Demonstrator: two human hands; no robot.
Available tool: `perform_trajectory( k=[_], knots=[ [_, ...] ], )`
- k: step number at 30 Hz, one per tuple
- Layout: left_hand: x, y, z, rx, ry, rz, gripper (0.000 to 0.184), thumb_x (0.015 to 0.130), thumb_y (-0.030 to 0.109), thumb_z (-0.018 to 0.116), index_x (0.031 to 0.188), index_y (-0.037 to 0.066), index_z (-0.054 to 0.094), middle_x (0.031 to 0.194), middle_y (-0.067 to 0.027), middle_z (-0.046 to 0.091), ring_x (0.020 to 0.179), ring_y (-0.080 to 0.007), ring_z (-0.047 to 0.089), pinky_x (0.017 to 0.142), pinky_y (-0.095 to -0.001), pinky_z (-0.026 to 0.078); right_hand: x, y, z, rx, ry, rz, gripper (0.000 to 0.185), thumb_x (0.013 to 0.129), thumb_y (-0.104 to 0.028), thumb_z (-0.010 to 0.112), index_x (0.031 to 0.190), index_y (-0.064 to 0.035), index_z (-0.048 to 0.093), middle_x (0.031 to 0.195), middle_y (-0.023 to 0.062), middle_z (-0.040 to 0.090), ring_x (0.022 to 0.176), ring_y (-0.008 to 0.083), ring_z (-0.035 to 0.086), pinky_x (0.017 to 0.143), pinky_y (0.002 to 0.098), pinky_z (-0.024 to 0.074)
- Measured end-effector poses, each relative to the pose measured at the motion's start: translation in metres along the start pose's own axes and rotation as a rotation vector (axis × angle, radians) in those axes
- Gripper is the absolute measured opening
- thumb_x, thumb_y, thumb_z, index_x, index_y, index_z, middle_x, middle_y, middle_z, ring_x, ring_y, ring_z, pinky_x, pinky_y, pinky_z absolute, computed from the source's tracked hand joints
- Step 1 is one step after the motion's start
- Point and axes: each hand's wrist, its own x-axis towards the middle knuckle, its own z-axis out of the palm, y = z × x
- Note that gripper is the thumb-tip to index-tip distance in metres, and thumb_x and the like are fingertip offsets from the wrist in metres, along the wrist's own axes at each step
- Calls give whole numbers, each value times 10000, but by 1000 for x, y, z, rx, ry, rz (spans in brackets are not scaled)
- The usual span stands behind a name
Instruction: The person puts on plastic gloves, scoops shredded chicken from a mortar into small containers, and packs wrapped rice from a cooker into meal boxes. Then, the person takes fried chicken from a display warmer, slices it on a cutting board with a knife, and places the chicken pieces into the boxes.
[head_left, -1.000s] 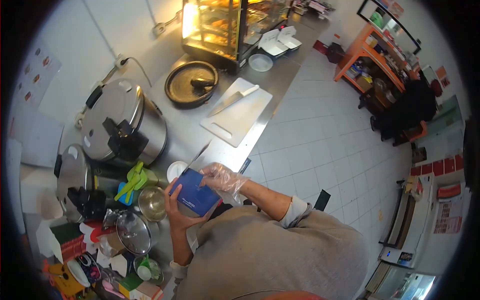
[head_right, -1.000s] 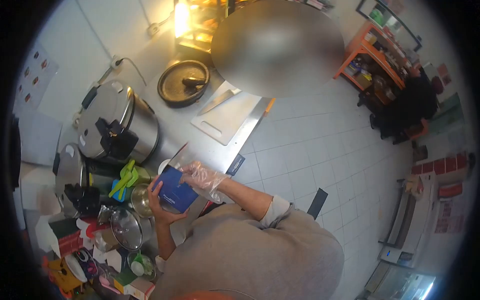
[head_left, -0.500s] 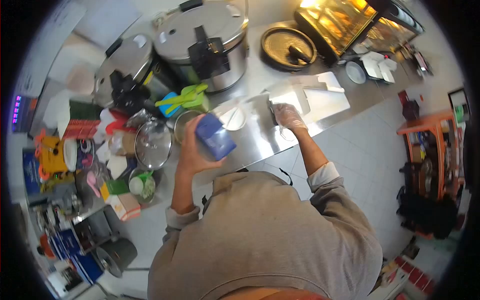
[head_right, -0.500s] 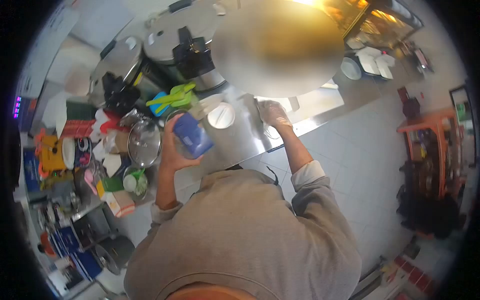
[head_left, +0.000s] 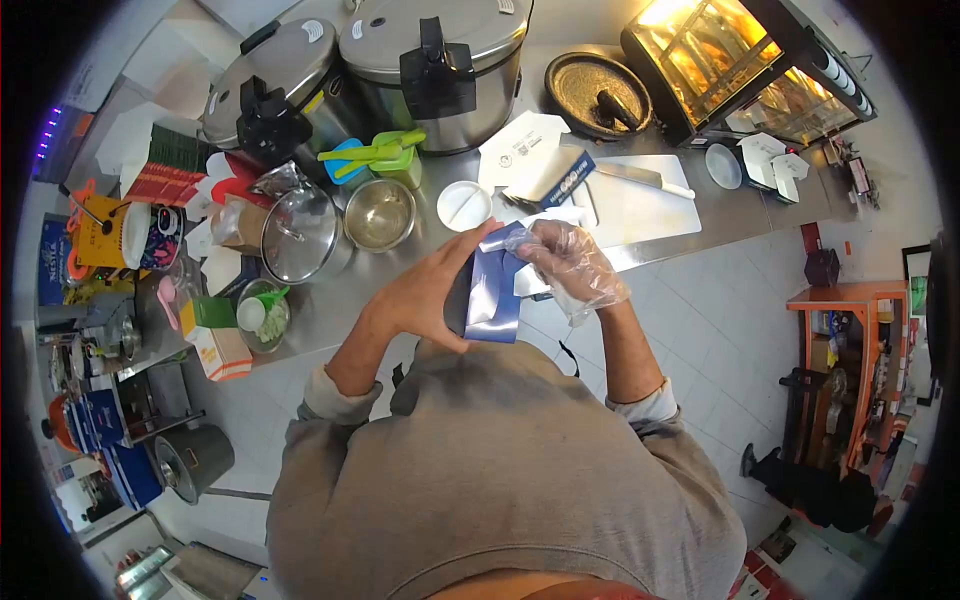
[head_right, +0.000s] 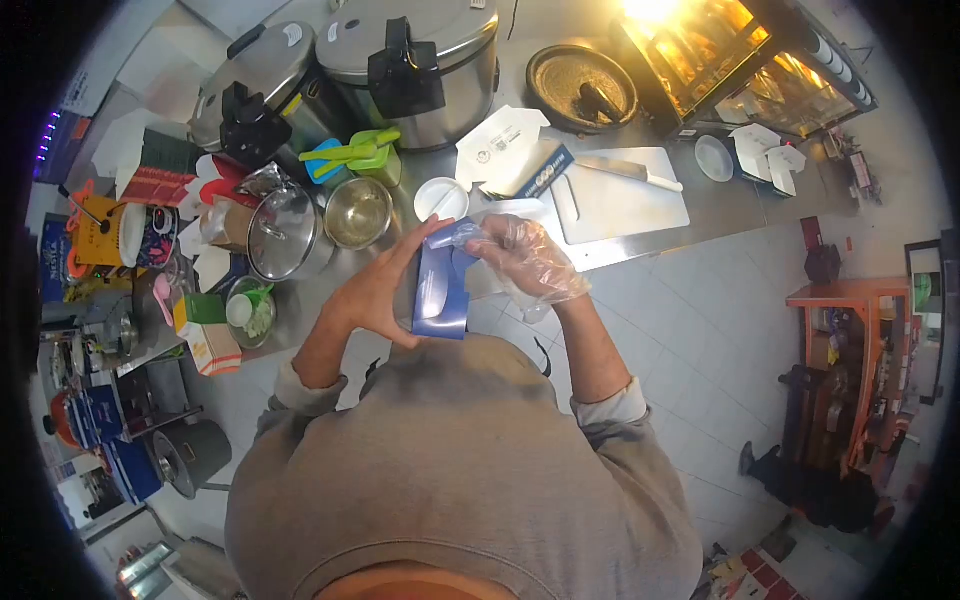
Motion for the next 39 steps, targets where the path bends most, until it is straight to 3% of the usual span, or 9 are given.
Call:
perform_trajectory(
  k=[4,9,12,18,23,26,30,35,39],
  knots=[
    [-3,-15,24,17,42,-52,1207,467,283,876,1466,49,242,1397,-170,408,1273,-356,434,1065,-400,390,-16,5,26,220,-21,127,246,976,-238,551,1077,-29,634,871,48,623,764,106,519,720,290,467],
    [-30,-41,61,80,221,-116,1173,456,263,881,1434,46,270,1358,-167,435,1254,-354,448,1054,-412,396,-4,32,67,-68,131,-14,433,996,-407,437,1100,-34,630,952,208,663,876,333,646,814,414,493],
    [-64,-96,98,115,408,-130,1152,459,267,874,1418,32,281,1362,-190,406,1254,-375,424,1060,-435,377,19,38,73,-330,-171,4,503,974,-489,414,1066,-55,651,1016,226,653,960,408,623,849,468,474],
    [-156,-175,158,-241,699,-501,1175,518,305,864,1431,2,189,1386,-252,325,1300,-436,322,1082,-513,299,144,52,3,-994,314,-65,376,810,-328,657,1092,-82,631,1071,135,651,1124,314,563,936,477,437],
    [-183,-220,168,287,506,-789,1186,531,366,880,1423,-9,194,1379,-243,367,1289,-442,333,1077,-521,274,217,173,-14,-1488,203,-36,271,822,-177,564,1066,-140,675,1199,110,619,1276,331,455,1118,608,154],
    [-183,-224,164,319,485,-931,1211,532,417,877,1433,-4,186,1401,-223,364,1308,-421,323,1082,-533,232,203,164,-4,-1468,117,157,203,861,-226,571,988,-125,693,1146,106,644,1295,323,442,1116,600,165],
    [-171,-219,150,465,336,-1064,1222,531,468,871,1450,9,210,1415,-191,369,1330,-382,312,1076,-537,239,138,136,11,-1058,628,-163,330,859,-383,640,895,-58,681,1008,114,671,1107,313,560,1059,508,322],
    [-172,-185,93,31,-202,-1339,1095,571,446,862,1412,-4,325,1417,-187,362,1305,-367,363,1033,-459,350,68,162,8,-188,759,-69,177,821,-134,713,940,-10,670,918,102,673,873,214,634,829,318,495],
    [-91,-121,72,63,-44,-762,1056,604,396,858,1419,-14,325,1430,-201,340,1293,-376,387,1041,-411,376,28,148,-5,610,711,-12,179,851,-90,699,1015,-26,665,949,42,669,868,128,610,790,268,492]
  ],
)
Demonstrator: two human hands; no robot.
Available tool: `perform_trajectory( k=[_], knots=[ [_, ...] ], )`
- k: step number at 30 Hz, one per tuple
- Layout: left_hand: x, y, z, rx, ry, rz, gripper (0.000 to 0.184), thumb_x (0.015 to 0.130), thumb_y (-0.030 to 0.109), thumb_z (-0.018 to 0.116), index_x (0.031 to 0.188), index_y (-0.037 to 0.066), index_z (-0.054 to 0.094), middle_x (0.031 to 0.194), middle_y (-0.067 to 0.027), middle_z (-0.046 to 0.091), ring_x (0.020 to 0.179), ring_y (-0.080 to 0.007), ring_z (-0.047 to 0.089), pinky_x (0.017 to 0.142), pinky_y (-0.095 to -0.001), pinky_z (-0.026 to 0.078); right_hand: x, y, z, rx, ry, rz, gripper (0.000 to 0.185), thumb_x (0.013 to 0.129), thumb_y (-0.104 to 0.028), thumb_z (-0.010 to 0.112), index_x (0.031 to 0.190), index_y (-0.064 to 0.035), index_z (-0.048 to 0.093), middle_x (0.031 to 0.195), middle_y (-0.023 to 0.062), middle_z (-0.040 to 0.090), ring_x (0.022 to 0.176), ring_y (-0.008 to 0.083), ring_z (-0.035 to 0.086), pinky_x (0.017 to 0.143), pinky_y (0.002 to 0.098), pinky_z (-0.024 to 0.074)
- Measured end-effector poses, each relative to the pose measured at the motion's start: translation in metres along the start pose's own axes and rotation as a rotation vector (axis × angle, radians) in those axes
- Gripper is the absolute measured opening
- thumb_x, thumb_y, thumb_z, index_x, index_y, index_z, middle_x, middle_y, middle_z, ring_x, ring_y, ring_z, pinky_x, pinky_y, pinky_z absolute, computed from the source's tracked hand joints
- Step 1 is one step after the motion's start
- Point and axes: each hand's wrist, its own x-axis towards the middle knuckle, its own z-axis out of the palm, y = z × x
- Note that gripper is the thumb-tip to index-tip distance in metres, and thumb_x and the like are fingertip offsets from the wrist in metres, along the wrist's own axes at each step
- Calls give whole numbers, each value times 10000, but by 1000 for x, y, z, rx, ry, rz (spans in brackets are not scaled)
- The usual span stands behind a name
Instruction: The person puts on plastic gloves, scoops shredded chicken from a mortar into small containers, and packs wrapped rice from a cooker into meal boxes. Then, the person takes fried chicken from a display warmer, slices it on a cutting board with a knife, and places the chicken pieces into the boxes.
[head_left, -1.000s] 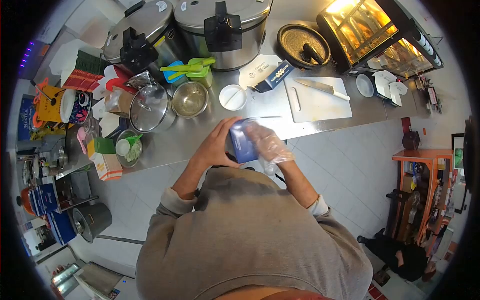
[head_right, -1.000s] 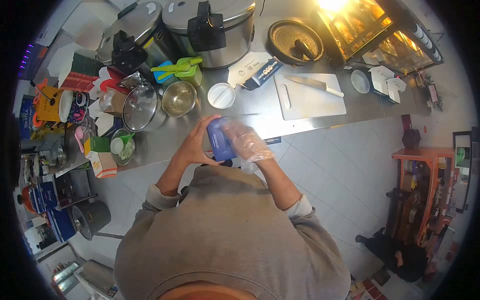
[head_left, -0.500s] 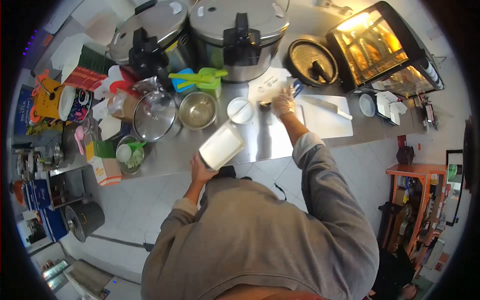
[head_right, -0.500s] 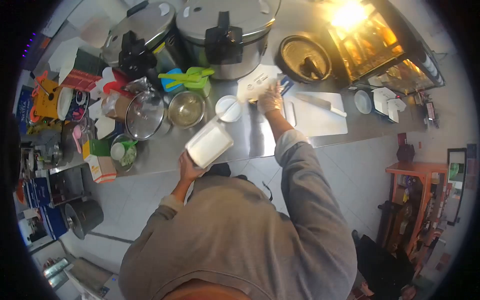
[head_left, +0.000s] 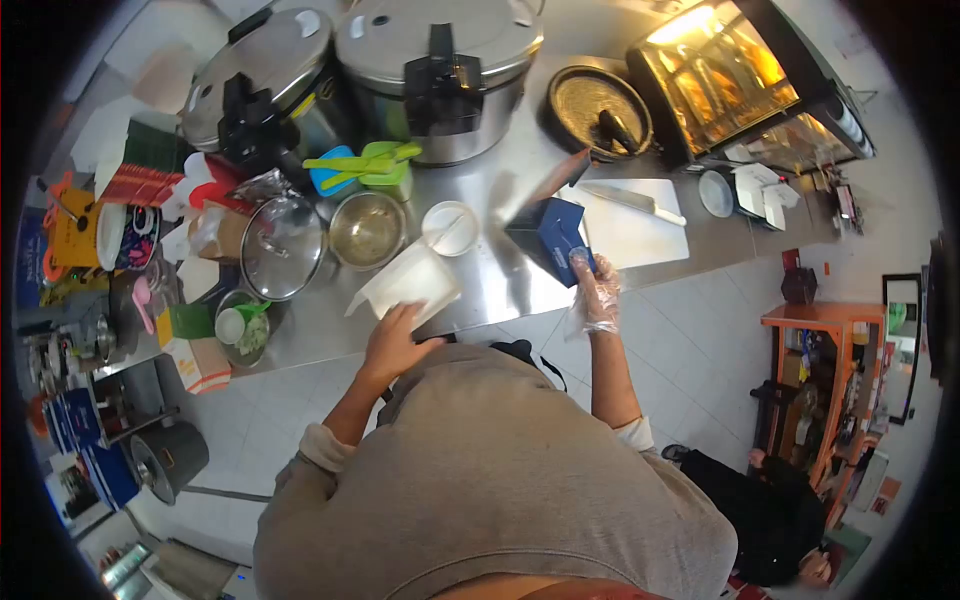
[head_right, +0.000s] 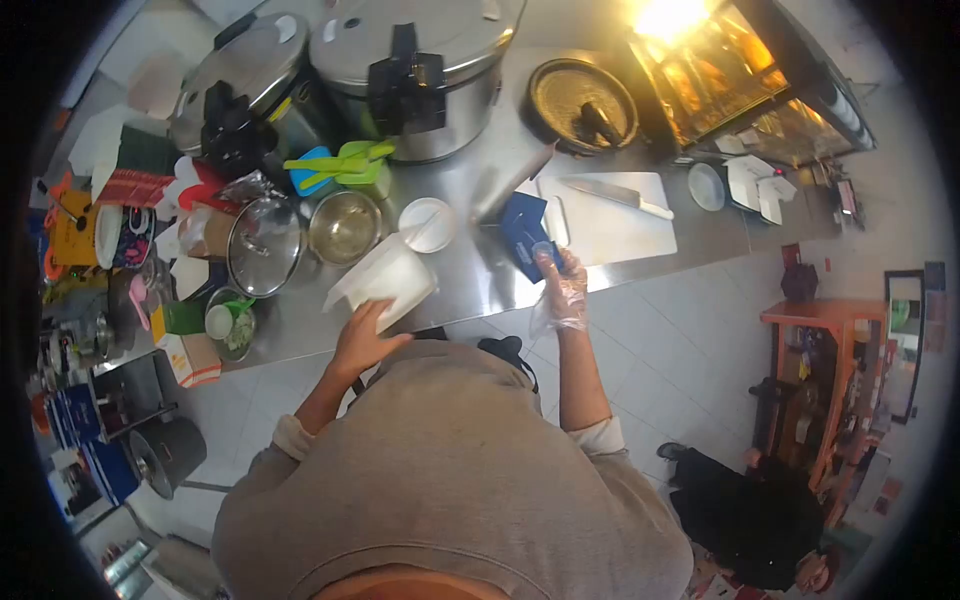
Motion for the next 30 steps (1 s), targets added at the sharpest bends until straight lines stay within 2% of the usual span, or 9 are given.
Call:
perform_trajectory(
  k=[2,4,7,8,12,15,19,24,30],
  knots=[
    [23,87,-8,-8,267,372,1175,569,402,881,1479,35,235,1486,-227,265,1363,-397,295,1113,-447,298,-18,-23,4,277,-63,60,171,852,-64,695,1014,-24,661,940,34,667,841,106,606,775,253,485],
    [51,155,-6,78,392,518,1382,469,451,906,1507,33,95,1525,-241,140,1411,-425,171,1148,-535,185,-40,-52,4,269,-92,136,146,855,-59,689,993,-27,653,891,30,659,822,98,596,758,247,478],
    [74,212,-4,148,566,828,1270,428,402,879,1468,52,240,1468,-156,313,1373,-365,282,1121,-621,182,-53,-60,-45,110,-218,129,111,859,-94,696,933,-44,630,788,-3,599,780,93,568,746,262,470],
    [80,222,-2,174,598,943,1205,409,361,862,1435,62,304,1392,-119,406,1318,-333,366,1124,-591,226,-54,-69,-56,76,-228,75,112,865,-112,693,917,-45,620,775,-4,584,762,92,557,728,264,465],
    [74,257,8,154,373,1063,1155,407,338,855,1407,68,343,1346,-123,448,1266,-338,432,1128,-529,274,-60,-128,-88,27,-164,-199,190,906,-193,665,867,-33,570,778,14,541,684,91,512,614,258,440],
    [65,271,16,116,264,1044,1159,399,323,859,1405,65,345,1363,-135,442,1271,-342,430,1130,-524,271,-55,-153,-109,-160,-415,-103,187,926,-168,636,840,-24,553,797,22,552,673,95,514,599,247,448],
    [54,272,16,-177,-41,997,1203,390,312,893,1413,35,323,1424,-173,403,1291,-356,421,1094,-426,337,-43,-162,-118,-160,-451,-143,158,935,-115,610,809,-42,548,761,14,558,678,91,526,616,250,465],
    [42,255,30,-70,209,866,1056,416,241,869,1318,56,353,1213,-155,488,1125,-331,512,947,-402,445,-61,-142,-82,-315,-548,-135,230,987,-222,538,1038,-13,617,825,-15,566,745,69,504,695,270,461],
    [29,203,42,-323,194,733,1239,382,290,916,1411,44,272,1357,-157,417,1282,-324,418,1089,-406,323,-62,-112,-41,18,-394,197,195,960,-226,586,1026,-47,630,849,-27,582,764,74,510,676,257,437]
  ],
)
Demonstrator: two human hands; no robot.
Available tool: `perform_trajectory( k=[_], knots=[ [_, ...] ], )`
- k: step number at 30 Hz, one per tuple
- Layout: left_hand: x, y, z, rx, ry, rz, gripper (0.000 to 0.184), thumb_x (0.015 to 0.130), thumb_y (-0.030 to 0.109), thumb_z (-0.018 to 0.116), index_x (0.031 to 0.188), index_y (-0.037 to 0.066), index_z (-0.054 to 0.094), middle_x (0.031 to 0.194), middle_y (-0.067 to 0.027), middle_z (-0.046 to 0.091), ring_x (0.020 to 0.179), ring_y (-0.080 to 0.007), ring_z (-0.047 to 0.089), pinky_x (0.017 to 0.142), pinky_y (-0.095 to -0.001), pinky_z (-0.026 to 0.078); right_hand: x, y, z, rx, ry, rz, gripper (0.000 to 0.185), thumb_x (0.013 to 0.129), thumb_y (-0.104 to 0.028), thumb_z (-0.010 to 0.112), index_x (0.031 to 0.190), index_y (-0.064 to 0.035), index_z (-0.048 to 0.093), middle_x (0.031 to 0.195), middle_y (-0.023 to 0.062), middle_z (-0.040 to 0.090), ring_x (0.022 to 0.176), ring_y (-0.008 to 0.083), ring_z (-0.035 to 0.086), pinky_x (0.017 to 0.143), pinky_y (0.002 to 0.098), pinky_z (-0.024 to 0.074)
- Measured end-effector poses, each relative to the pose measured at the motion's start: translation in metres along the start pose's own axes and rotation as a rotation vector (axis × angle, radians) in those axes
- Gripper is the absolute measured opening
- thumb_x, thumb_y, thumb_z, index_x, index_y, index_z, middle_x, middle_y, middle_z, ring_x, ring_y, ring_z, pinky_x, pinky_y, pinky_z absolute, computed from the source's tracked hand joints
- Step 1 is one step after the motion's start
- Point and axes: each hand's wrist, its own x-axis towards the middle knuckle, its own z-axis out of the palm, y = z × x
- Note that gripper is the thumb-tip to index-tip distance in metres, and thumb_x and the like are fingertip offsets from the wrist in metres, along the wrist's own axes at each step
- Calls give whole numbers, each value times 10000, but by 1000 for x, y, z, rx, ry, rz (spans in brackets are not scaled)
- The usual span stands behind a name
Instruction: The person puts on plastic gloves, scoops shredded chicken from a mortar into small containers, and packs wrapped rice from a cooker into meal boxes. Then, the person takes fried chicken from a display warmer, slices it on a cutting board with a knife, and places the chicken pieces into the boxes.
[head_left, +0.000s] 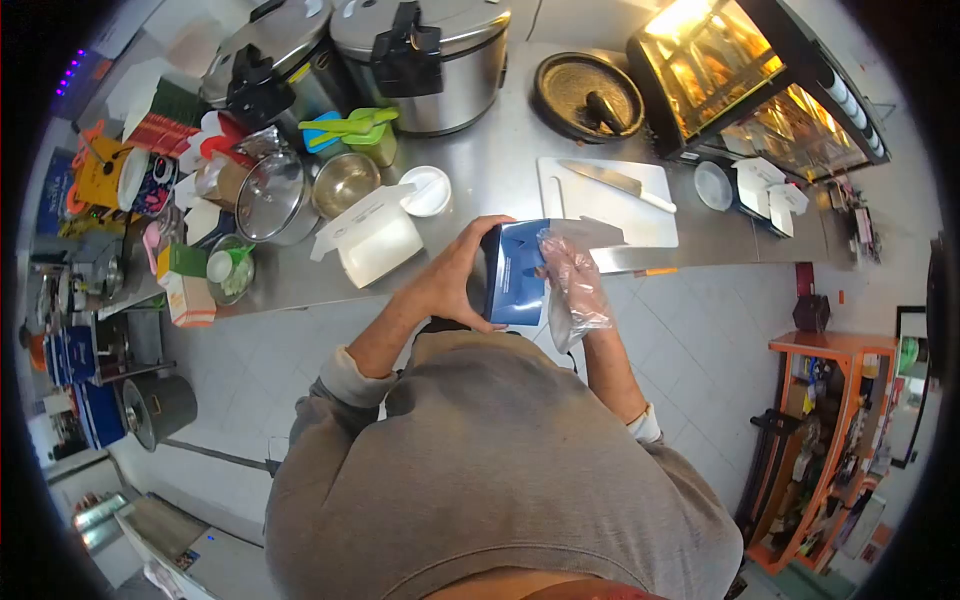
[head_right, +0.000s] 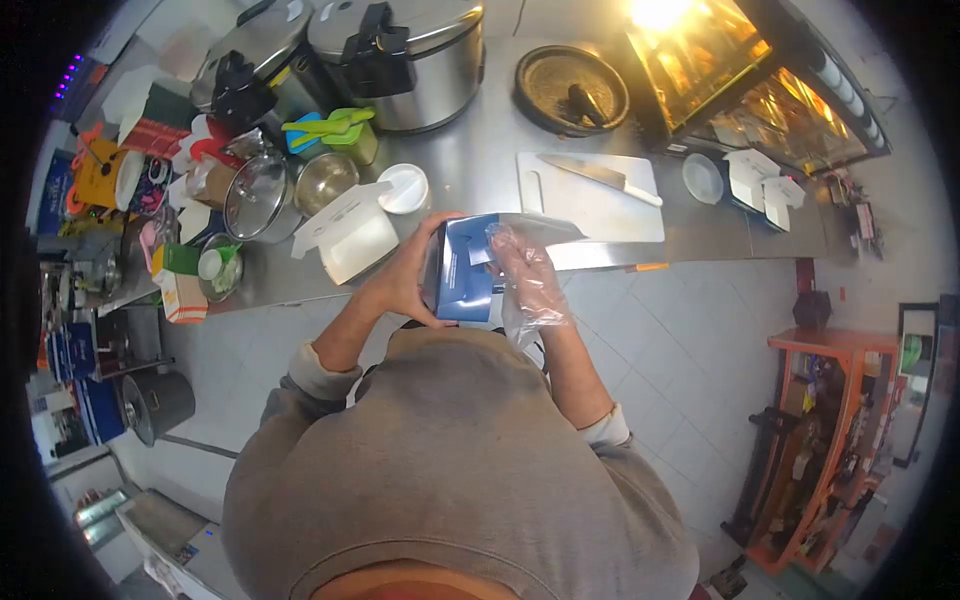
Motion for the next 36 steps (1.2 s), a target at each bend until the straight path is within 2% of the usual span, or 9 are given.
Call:
perform_trajectory(
  k=[6,14,15,18,19,20,25,31,36],
  knots=[
    [-20,-25,-28,47,125,16,1280,373,258,924,1433,48,238,1390,-168,393,1311,-338,383,1108,-413,305,23,7,41,73,102,302,266,897,-264,680,1035,-46,620,883,-4,598,741,105,523,683,272,440],
    [-28,-58,-70,96,110,-30,1266,387,244,933,1419,33,231,1393,-185,397,1321,-347,380,1129,-416,273,67,30,74,-261,-43,175,578,984,-477,444,1267,18,539,1174,150,604,1072,218,554,948,324,411],
    [-26,-61,-70,193,121,-56,1253,404,260,931,1418,32,231,1397,-189,395,1322,-354,377,1133,-424,263,61,19,85,-791,-90,8,578,984,-473,432,1273,19,523,1218,180,588,1129,262,544,963,347,399],
    [-26,-58,-63,471,241,-161,1071,532,351,895,1370,11,322,1404,-204,397,1317,-383,372,1129,-464,247,76,33,105,-550,-118,11,491,986,-408,446,1248,-2,538,1149,214,621,1089,330,581,935,384,421],
    [-40,-64,-63,466,247,-236,1022,562,361,882,1356,2,349,1394,-207,410,1316,-378,374,1123,-461,254,86,32,102,-622,-123,12,464,987,-383,450,1240,-6,541,1116,230,632,1066,357,593,928,391,428],
    [-58,-82,-58,460,256,-306,975,591,371,869,1343,-8,376,1384,-210,423,1315,-373,377,1117,-458,261,102,60,87,-708,-39,-61,346,984,-251,533,1203,15,571,979,92,669,878,110,564,826,281,460],
    [-201,-216,-40,516,909,-1007,686,765,332,763,1279,-21,477,1276,-210,511,1203,-386,456,1017,-461,347,152,132,63,-1285,78,178,451,1012,-336,322,1218,2,539,1087,287,618,1007,397,608,890,447,474],
    [-243,-276,-95,251,455,-858,458,782,95,659,1203,-34,534,1114,-235,621,990,-385,615,861,-411,484,179,203,91,-1644,-426,-148,416,892,-172,468,1245,45,437,1131,290,536,956,405,642,830,478,533],
    [-208,-251,-96,349,322,-792,521,773,60,646,1269,-34,513,1120,-253,619,1057,-395,597,886,-439,482,173,263,106,-1459,-334,54,381,901,-117,449,1256,22,442,1090,282,568,905,402,659,790,486,544]
  ],
)
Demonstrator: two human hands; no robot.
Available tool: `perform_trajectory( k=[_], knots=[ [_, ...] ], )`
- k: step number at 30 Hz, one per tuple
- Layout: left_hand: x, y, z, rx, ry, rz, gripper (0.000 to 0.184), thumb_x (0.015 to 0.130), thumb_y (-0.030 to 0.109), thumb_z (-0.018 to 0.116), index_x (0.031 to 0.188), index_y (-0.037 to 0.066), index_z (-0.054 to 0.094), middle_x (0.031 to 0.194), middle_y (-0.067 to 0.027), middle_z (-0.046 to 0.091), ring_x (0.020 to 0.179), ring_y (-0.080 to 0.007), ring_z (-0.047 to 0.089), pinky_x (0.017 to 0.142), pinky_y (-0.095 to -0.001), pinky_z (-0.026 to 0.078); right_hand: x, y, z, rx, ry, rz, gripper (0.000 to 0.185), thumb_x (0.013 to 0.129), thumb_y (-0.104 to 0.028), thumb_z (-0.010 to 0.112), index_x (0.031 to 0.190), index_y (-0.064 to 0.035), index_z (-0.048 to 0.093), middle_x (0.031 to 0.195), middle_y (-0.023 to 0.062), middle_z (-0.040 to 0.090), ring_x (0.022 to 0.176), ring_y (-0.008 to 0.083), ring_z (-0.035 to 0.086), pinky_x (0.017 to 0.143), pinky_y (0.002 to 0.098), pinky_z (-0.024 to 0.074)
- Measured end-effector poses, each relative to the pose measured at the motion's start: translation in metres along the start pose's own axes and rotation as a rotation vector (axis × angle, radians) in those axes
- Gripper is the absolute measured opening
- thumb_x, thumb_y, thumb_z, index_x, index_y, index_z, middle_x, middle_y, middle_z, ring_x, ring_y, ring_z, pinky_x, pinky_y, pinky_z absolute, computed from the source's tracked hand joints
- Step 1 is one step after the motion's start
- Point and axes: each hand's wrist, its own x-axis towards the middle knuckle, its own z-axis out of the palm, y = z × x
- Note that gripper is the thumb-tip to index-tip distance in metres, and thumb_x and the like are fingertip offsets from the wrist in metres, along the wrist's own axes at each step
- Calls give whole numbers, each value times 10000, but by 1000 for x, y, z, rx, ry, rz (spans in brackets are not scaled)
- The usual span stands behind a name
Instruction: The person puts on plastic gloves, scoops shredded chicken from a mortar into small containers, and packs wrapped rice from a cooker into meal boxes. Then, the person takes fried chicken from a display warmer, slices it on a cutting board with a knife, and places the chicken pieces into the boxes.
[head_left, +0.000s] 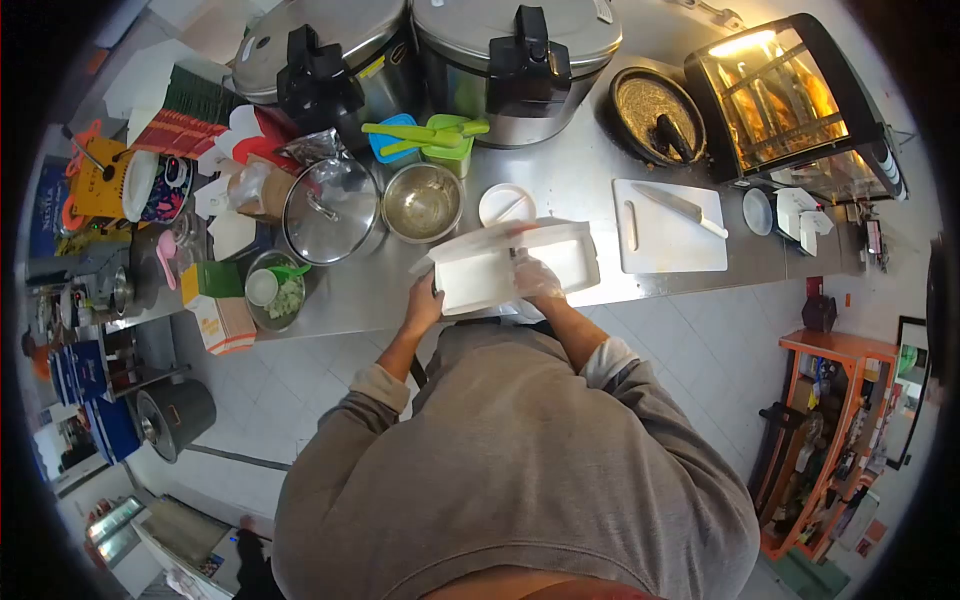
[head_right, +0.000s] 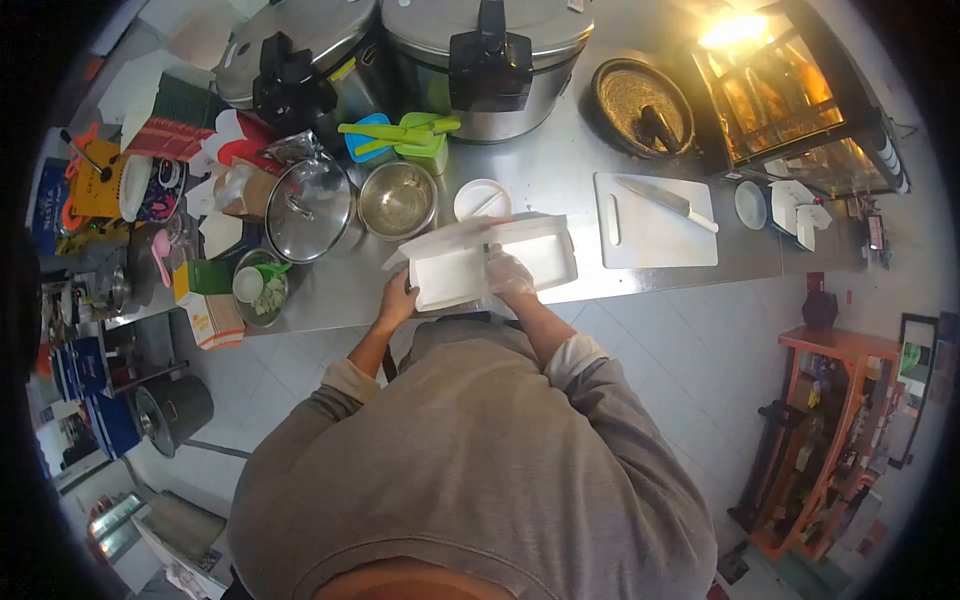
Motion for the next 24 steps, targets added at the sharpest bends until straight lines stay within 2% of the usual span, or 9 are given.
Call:
perform_trajectory(
  k=[3,8,11,12,16,19,22,23,24],
  knots=[
    [7,3,5,-77,-11,16,588,757,72,673,1308,-29,492,1152,-254,607,1126,-389,569,921,-435,466,-32,-18,-40,-275,109,-109,408,889,-157,504,1249,27,446,998,241,630,898,370,669,753,475,550],
    [20,-35,86,-497,-54,-76,455,961,264,551,1343,24,498,1201,-216,574,949,-359,619,894,-408,481,-35,15,-21,-212,120,153,540,884,-140,491,1363,66,355,943,223,651,884,346,666,725,445,550],
    [17,20,58,-601,-205,-315,463,972,303,528,1345,31,503,1222,-205,571,982,-376,609,953,-423,449,-32,41,-10,-136,177,173,608,847,-147,546,1376,73,343,960,200,656,853,343,661,742,432,538],
    [18,22,57,-493,-172,-201,464,976,360,510,1302,31,547,1154,-165,610,1052,-248,600,613,-361,588,-32,45,-9,-102,207,165,614,845,-145,544,1381,74,337,965,198,658,856,344,659,749,432,536],
    [21,21,40,225,-238,-191,532,934,514,491,1195,72,633,1096,-252,642,966,-282,664,622,-398,550,-19,58,-16,29,199,255,613,855,-216,566,1375,36,362,993,199,661,897,347,655,780,436,527],
    [32,149,-62,214,-658,-252,503,902,529,544,1072,80,693,953,-192,695,884,-293,683,683,-386,543,-28,27,-81,61,77,386,607,864,-369,589,1330,-10,440,1025,213,660,941,351,651,819,439,517],
    [83,231,-119,82,-68,435,247,813,291,719,853,48,692,705,-112,642,658,-249,616,600,-366,472,-42,16,-143,-103,-75,336,619,851,-564,547,1095,3,605,1043,236,655,987,369,640,849,465,501],
    [98,275,-147,92,85,486,456,875,376,648,1222,85,595,1033,-135,665,869,-297,627,811,-382,478,-43,16,-156,-157,-125,318,670,847,-629,533,1016,7,661,1049,244,654,1002,375,636,858,473,496],
    [133,298,-159,213,376,753,604,881,390,638,1383,117,444,1272,-150,556,1064,-343,574,980,-454,357,-47,23,-164,-108,-66,305,686,843,-638,535,943,23,688,1002,265,660,985,380,642,859,463,496]
  ],
)
